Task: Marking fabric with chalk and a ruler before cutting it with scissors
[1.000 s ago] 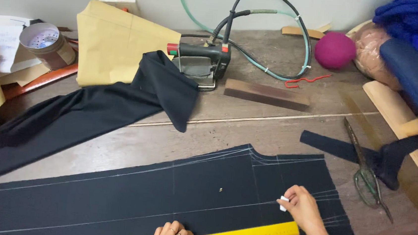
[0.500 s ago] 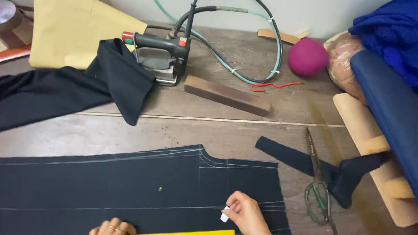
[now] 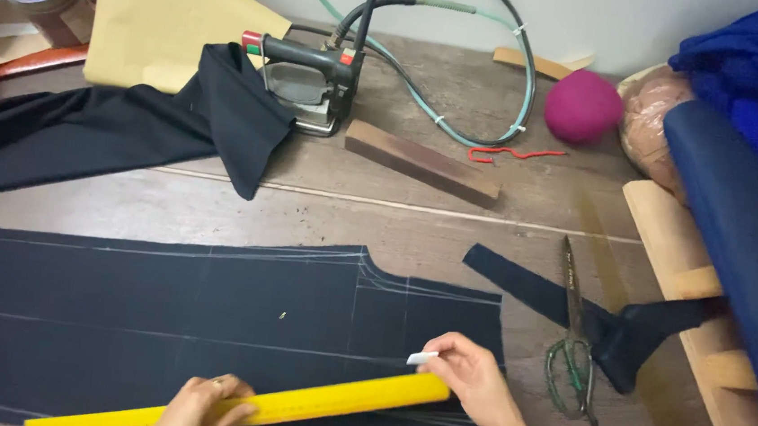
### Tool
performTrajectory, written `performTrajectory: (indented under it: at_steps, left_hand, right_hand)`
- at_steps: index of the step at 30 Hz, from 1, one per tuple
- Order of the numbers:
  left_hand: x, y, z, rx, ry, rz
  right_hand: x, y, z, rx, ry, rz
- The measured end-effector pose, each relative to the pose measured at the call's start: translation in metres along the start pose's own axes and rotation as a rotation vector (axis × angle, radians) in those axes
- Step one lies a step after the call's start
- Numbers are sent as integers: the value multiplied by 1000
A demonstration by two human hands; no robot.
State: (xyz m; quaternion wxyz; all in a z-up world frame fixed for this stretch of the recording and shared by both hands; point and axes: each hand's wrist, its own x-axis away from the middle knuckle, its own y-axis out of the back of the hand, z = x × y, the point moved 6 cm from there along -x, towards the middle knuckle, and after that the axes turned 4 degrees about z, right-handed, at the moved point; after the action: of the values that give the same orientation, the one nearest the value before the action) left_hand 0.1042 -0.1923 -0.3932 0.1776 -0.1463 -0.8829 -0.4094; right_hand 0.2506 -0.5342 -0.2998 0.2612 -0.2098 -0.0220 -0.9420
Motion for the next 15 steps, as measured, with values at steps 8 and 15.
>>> performTrajectory:
  at_steps: [8, 15]
  left_hand:
    - [25, 21, -66, 110, 286, 70]
    - [16, 12, -118, 86, 177, -47]
  right_hand:
    - [3, -10, 6, 795, 88, -86]
    - [-17, -2, -12, 1081, 4, -5]
